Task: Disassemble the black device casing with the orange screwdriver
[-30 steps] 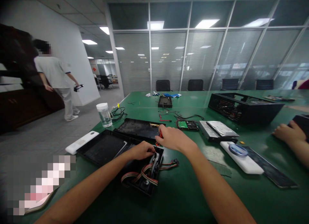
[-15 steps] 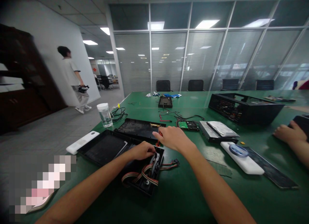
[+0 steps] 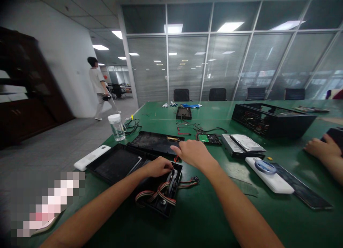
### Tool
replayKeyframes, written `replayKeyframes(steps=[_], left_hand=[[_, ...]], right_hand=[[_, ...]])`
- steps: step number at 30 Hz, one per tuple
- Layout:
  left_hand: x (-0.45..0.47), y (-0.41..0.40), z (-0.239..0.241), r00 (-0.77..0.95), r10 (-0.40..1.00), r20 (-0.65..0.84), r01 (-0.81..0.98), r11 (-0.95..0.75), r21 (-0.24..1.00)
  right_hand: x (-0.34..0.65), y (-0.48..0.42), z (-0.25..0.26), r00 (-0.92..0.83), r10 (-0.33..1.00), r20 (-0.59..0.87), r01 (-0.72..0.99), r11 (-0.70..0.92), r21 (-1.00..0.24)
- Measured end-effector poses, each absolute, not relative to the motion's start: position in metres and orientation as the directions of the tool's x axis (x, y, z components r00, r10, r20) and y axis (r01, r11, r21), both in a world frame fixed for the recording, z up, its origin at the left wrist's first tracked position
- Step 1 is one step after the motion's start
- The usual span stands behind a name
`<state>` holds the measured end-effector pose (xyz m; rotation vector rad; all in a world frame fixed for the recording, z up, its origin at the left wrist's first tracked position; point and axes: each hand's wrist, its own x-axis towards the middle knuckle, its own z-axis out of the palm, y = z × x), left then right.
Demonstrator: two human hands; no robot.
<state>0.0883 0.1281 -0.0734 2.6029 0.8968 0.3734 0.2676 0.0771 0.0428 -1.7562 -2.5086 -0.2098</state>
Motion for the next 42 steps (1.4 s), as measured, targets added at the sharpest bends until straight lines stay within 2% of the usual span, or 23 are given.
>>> replayKeyframes(steps=[3, 14, 21, 23, 25, 28, 30, 31, 33, 35, 38, 40, 42], left_hand=[[0.088, 0.127, -0.072, 0.761, 0.637, 0.127, 0.542, -0.73, 0.416], [0.089, 0.125, -0.07, 0.753, 0.648, 0.114, 0.555, -0.719, 0.419], [0.085, 0.133, -0.077, 0.767, 0.633, 0.107, 0.532, -0.719, 0.446], [0.084, 0.135, -0.08, 0.782, 0.612, 0.117, 0.511, -0.737, 0.442], [0.085, 0.135, -0.082, 0.796, 0.587, 0.147, 0.489, -0.767, 0.415], [0.085, 0.135, -0.078, 0.807, 0.561, 0.187, 0.468, -0.799, 0.378], [0.08, 0.139, -0.07, 0.801, 0.567, 0.191, 0.469, -0.793, 0.388], [0.076, 0.142, -0.065, 0.791, 0.582, 0.186, 0.481, -0.781, 0.399], [0.062, 0.151, -0.055, 0.757, 0.637, 0.143, 0.539, -0.734, 0.413], [0.046, 0.162, -0.048, 0.714, 0.699, 0.037, 0.635, -0.669, 0.387], [0.028, 0.173, -0.048, 0.668, 0.728, -0.153, 0.732, -0.606, 0.312], [0.023, 0.175, -0.051, 0.651, 0.73, -0.209, 0.754, -0.588, 0.294], [0.023, 0.174, -0.051, 0.641, 0.737, -0.215, 0.762, -0.58, 0.287]], right_hand=[[0.266, 0.075, 0.044, -0.366, 0.922, 0.122, 0.93, 0.364, 0.039], [0.268, 0.076, 0.044, -0.294, 0.948, 0.124, 0.955, 0.286, 0.077], [0.274, 0.076, 0.046, -0.459, 0.884, 0.086, 0.881, 0.465, -0.082], [0.283, 0.079, 0.048, -0.496, 0.862, 0.107, 0.846, 0.507, -0.163], [0.298, 0.083, 0.048, -0.511, 0.847, 0.146, 0.794, 0.531, -0.296], [0.328, 0.087, 0.039, -0.43, 0.878, 0.208, 0.625, 0.456, -0.633], [0.347, 0.085, 0.023, -0.275, 0.919, 0.282, 0.37, 0.372, -0.851], [0.353, 0.082, 0.012, -0.183, 0.931, 0.316, 0.211, 0.351, -0.912], [0.358, 0.071, -0.012, -0.061, 0.944, 0.324, -0.042, 0.322, -0.946], [0.351, 0.056, -0.036, -0.051, 0.957, 0.285, -0.147, 0.275, -0.95], [0.325, 0.028, -0.06, -0.098, 0.963, 0.25, -0.082, 0.243, -0.967], [0.303, 0.006, -0.068, -0.181, 0.943, 0.28, 0.116, 0.303, -0.946], [0.282, -0.016, -0.072, -0.328, 0.885, 0.332, 0.388, 0.446, -0.807]])
